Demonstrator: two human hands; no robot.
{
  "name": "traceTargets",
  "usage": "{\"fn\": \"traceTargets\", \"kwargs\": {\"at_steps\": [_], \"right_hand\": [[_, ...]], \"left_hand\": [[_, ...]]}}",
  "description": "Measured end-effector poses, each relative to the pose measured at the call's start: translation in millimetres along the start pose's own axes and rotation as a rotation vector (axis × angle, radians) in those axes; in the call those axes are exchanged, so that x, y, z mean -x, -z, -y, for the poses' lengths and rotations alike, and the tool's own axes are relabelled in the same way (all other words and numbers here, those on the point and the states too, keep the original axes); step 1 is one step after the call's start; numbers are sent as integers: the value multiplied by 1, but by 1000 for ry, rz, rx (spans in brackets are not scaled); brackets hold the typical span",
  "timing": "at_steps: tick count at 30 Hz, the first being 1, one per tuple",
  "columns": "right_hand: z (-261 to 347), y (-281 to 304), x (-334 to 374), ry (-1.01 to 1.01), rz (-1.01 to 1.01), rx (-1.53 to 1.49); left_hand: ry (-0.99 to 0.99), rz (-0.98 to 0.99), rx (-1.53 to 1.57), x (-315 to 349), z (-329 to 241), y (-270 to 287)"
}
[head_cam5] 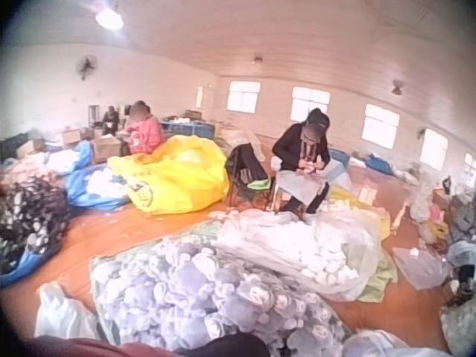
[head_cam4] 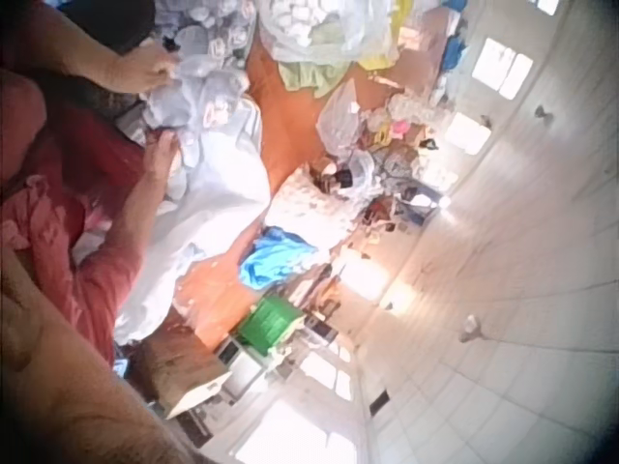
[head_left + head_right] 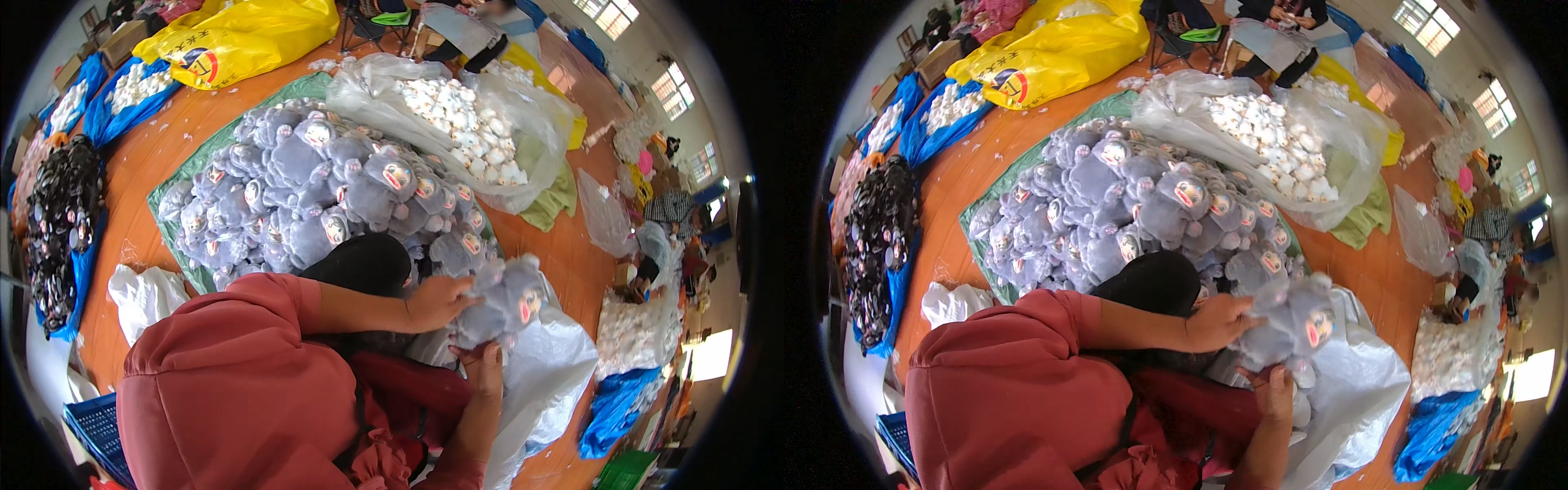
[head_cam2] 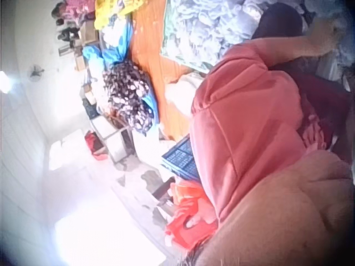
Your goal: The person sits on the floor and repeatedly stuffs white filling into gray plush toys. They open the toy, insert the filling, and place the stuffed toy aside. The process is repeated for multiple toys.
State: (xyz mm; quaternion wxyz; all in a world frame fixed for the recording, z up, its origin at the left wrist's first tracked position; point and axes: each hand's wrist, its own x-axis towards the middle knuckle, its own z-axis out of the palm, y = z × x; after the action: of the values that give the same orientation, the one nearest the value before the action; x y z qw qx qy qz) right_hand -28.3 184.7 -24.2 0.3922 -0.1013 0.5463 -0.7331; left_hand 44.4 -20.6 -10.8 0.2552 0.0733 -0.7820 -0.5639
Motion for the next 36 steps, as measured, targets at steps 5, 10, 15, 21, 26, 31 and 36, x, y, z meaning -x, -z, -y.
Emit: {"fn": "traceTargets", "kwargs": {"at_steps": [5,10,15,21,26,31,36], "right_hand": [[-10,10,-2,-26,-9,-19],[-20,29,-11,-130,-213,101],[-17,9,-12,-31,-278,258],[0,-8,-5,-106,-110,222],[1,-10,-7,-268,-10,405],[2,-12,-7,-301,-41,438],[1,-8,-2,-47,101,301]], "left_hand": [[-68,63,-56,29,10,-17],[505,363,209,17,9,-14],[670,126,749,26,34,-30],[472,60,616,15,-2,-7],[383,95,666,19,8,-2],[433,-51,706,23,1,-9],[526,-13,820,5,-12,12]]}}
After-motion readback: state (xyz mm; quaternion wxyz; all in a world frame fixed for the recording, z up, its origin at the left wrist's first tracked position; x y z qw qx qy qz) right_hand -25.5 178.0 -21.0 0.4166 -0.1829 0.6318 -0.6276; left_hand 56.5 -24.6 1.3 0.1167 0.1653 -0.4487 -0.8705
